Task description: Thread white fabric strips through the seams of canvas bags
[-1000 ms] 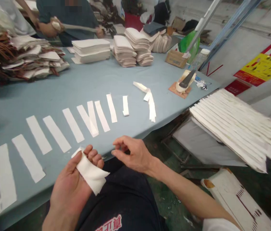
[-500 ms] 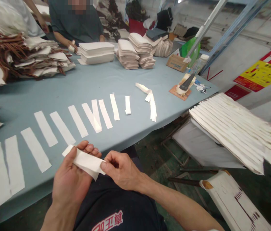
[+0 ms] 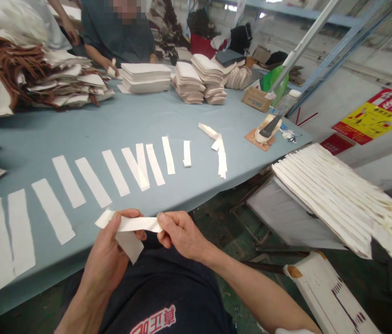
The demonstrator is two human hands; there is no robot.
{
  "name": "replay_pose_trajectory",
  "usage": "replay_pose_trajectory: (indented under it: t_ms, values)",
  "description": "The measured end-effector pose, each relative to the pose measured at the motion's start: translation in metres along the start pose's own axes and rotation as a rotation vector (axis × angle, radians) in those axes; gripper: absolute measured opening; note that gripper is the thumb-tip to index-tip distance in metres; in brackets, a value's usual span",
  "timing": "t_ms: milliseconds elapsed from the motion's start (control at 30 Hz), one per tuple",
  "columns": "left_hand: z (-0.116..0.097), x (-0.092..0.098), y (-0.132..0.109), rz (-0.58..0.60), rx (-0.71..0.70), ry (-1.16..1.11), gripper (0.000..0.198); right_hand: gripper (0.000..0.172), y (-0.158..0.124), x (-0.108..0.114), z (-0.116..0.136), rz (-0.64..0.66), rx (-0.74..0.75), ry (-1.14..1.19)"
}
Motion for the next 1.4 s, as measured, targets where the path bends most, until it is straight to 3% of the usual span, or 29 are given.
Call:
replay_pose_trajectory:
  t_ms: [267,367,467,767,1133,1400]
  values:
    - [0.011,0.014,0.004,-0.090,-0.086,0.084,0.065,0.069,0.005,-0.005,-0.011,0.030,-0.085,0.047]
    - [0.013,0.016,0.005,-0.104,-0.112,0.096,0.062,0.068,0.008,-0.012,-0.016,-0.036,-0.119,0.135]
    - [0.012,0.016,0.003,-0.112,-0.116,0.103,0.061,0.066,0.010,-0.015,-0.016,-0.098,-0.094,0.151]
    - [0.008,0.005,0.001,-0.121,-0.076,0.087,0.060,0.077,0.011,-0.018,-0.023,-0.115,0.011,0.036]
    - [0.012,-0.008,0.009,-0.129,-0.018,0.059,0.067,0.087,0.005,-0.013,-0.034,-0.110,0.096,-0.245]
    - [0.009,-0.009,0.005,0.042,0.171,0.042,0.069,0.069,0.006,0.003,-0.030,-0.101,0.319,-0.601]
Point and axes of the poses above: each hand's wrist, its own y-axis towards the middle knuckle, its own x-axis out of the back of the hand, z = x × y, the point moved 2 cm from there along y, towards the middle knuckle, and after that the axes turned 12 degrees about y, right-handed, at the moved point
